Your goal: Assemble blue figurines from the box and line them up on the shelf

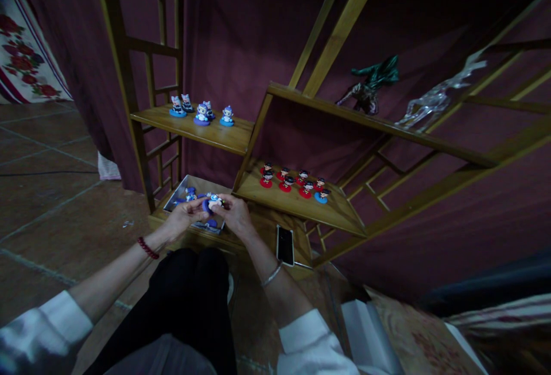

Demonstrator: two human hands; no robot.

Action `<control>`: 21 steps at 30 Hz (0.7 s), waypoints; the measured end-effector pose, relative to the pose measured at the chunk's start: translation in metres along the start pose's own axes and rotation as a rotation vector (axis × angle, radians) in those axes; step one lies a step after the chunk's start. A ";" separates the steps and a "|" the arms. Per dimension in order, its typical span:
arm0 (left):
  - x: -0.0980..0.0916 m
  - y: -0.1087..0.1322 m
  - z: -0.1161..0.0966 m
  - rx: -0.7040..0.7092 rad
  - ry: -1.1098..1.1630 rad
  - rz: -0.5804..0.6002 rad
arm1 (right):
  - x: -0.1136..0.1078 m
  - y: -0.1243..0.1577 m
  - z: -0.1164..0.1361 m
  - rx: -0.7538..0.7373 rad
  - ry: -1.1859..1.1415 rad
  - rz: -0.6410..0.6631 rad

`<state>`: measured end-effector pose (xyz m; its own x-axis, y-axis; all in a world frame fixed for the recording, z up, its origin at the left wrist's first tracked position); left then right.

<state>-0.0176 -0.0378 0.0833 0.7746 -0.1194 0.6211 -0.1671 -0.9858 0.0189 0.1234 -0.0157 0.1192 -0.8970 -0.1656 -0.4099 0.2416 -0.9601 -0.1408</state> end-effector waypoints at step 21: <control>0.014 0.013 0.008 -0.044 0.201 0.069 | 0.004 0.010 0.006 -0.080 0.369 -0.102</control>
<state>-0.0045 -0.0536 0.0862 0.6234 -0.1564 0.7661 -0.2458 -0.9693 0.0021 0.1200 -0.0271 0.1213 -0.7282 0.0361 -0.6844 0.1989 -0.9445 -0.2614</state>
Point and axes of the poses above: each hand's wrist, its own y-axis away from the middle knuckle, its own x-axis out of the palm, z = x × y, the point moved 3 cm from there along -y, towards the middle knuckle, and after that the axes turned 12 degrees about y, right-handed, at the moved point
